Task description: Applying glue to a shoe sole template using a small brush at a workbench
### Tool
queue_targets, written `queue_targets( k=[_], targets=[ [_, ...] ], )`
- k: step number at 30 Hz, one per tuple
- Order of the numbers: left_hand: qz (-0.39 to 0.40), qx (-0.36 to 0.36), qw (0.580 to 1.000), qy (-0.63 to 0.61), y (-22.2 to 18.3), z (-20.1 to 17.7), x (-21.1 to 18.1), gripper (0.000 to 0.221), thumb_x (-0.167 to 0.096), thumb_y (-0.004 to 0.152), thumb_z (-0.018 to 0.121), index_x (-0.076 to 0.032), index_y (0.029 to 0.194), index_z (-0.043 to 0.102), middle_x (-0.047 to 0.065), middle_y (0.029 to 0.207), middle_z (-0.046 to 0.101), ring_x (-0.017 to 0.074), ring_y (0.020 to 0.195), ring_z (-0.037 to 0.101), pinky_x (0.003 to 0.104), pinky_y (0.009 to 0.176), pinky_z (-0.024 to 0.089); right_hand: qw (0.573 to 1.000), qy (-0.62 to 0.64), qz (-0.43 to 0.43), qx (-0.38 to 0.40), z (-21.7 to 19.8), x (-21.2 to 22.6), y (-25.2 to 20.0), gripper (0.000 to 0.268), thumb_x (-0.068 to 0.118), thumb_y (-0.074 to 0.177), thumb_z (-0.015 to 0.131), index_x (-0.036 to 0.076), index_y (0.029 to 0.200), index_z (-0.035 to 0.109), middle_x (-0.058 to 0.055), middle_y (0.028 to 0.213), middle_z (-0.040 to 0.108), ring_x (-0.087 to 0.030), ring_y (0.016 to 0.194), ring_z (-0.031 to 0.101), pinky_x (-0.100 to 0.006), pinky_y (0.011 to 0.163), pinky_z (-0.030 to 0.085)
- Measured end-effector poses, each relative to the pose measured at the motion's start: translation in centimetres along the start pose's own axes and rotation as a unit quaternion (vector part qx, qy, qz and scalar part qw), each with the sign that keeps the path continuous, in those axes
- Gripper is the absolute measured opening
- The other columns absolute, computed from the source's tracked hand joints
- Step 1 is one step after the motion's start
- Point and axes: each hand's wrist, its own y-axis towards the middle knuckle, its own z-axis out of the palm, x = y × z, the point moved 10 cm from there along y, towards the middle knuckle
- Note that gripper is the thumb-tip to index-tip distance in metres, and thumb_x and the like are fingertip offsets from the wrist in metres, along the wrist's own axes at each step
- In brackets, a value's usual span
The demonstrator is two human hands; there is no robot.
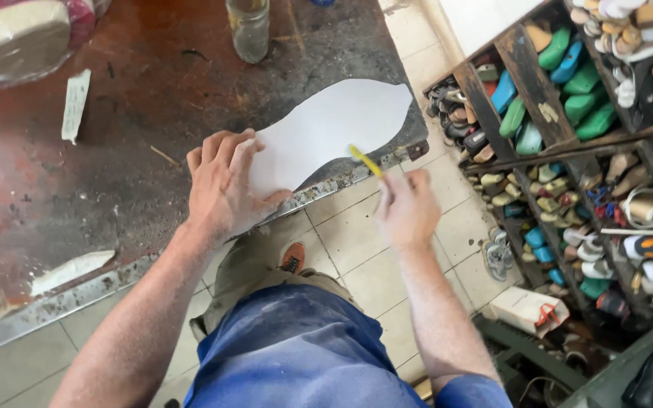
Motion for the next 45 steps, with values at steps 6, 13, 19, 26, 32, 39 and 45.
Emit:
queue_targets(
  k=[6, 13, 19, 26, 32, 39, 45],
  targets=[
    [0.010, 0.002, 1.000, 0.002, 0.2, 0.0, -0.2, 0.080, -0.054, 0.062, 0.089, -0.017, 0.125, 0.056, 0.006, 0.133, 0.060, 0.0290, 0.132, 0.049, 0.050, 0.098, 0.040, 0.989, -0.063, -0.002, -0.132, -2.3, -4.6, 6.0, 0.004, 0.034, 0.094, 0.074, 0.032, 0.097, 0.071, 0.002, 0.094, 0.057, -0.026, 0.078, 0.071, -0.038, 0.065, 0.060],
    [0.004, 0.025, 1.000, 0.014, 0.4, -0.2, 0.0, 0.079, -0.058, 0.070, 0.084, -0.015, 0.130, 0.055, 0.009, 0.136, 0.058, 0.0306, 0.133, 0.047, 0.054, 0.099, 0.041, 0.997, -0.012, -0.075, -0.020, -2.5, 7.1, 1.1, 0.008, 0.040, 0.097, 0.065, 0.035, 0.098, 0.071, 0.005, 0.093, 0.058, -0.021, 0.078, 0.070, -0.034, 0.067, 0.059],
    [-0.032, 0.043, 0.994, -0.093, 1.0, -2.6, 0.0, 0.103, -0.063, 0.066, 0.087, -0.011, 0.141, 0.039, 0.021, 0.144, 0.044, 0.0403, 0.128, 0.049, 0.058, 0.100, 0.041, 0.987, 0.029, -0.127, 0.098, -8.4, 13.3, 11.7, 0.028, 0.028, 0.099, 0.064, 0.027, 0.127, 0.069, -0.010, 0.117, 0.057, -0.045, 0.090, 0.069, -0.054, 0.079, 0.059],
    [-0.099, 0.060, 0.986, -0.118, 7.8, -3.5, 3.4, 0.118, -0.057, 0.067, 0.090, -0.009, 0.153, 0.026, 0.024, 0.146, 0.040, 0.0447, 0.134, 0.048, 0.064, 0.099, 0.045, 0.952, -0.065, -0.285, 0.089, -10.5, 21.3, 19.2, 0.038, 0.008, 0.096, 0.059, 0.013, 0.133, 0.068, -0.015, 0.102, 0.057, -0.043, 0.078, 0.071, -0.049, 0.064, 0.060],
    [-0.112, -0.050, 0.981, -0.151, 16.0, 1.0, 8.1, 0.097, -0.041, 0.072, 0.092, -0.015, 0.150, 0.040, 0.016, 0.137, 0.052, 0.0387, 0.131, 0.052, 0.059, 0.102, 0.046, 0.930, -0.123, -0.333, 0.092, -9.4, 24.2, 20.6, 0.028, 0.014, 0.098, 0.063, 0.016, 0.124, 0.074, -0.012, 0.107, 0.069, -0.039, 0.099, 0.071, -0.049, 0.079, 0.060],
    [0.046, -0.159, 0.985, -0.056, 15.1, 1.6, 4.1, 0.066, -0.027, 0.069, 0.090, -0.022, 0.129, 0.062, -0.001, 0.125, 0.067, 0.0240, 0.122, 0.062, 0.048, 0.100, 0.045, 0.916, -0.082, -0.372, 0.128, -6.1, 23.4, 18.3, 0.016, 0.022, 0.099, 0.065, 0.011, 0.107, 0.071, -0.013, 0.102, 0.063, -0.038, 0.103, 0.068, -0.046, 0.084, 0.060],
    [0.082, -0.179, 0.980, -0.032, 14.7, 0.9, 3.1, 0.062, -0.024, 0.070, 0.091, -0.021, 0.126, 0.064, 0.000, 0.122, 0.068, 0.0251, 0.119, 0.062, 0.048, 0.098, 0.047, 0.947, 0.017, -0.281, 0.157, -1.1, 19.8, 18.1, 0.026, 0.044, 0.100, 0.061, 0.020, 0.110, 0.061, -0.008, 0.099, 0.061, -0.037, 0.102, 0.068, -0.049, 0.086, 0.059]
  ],
)
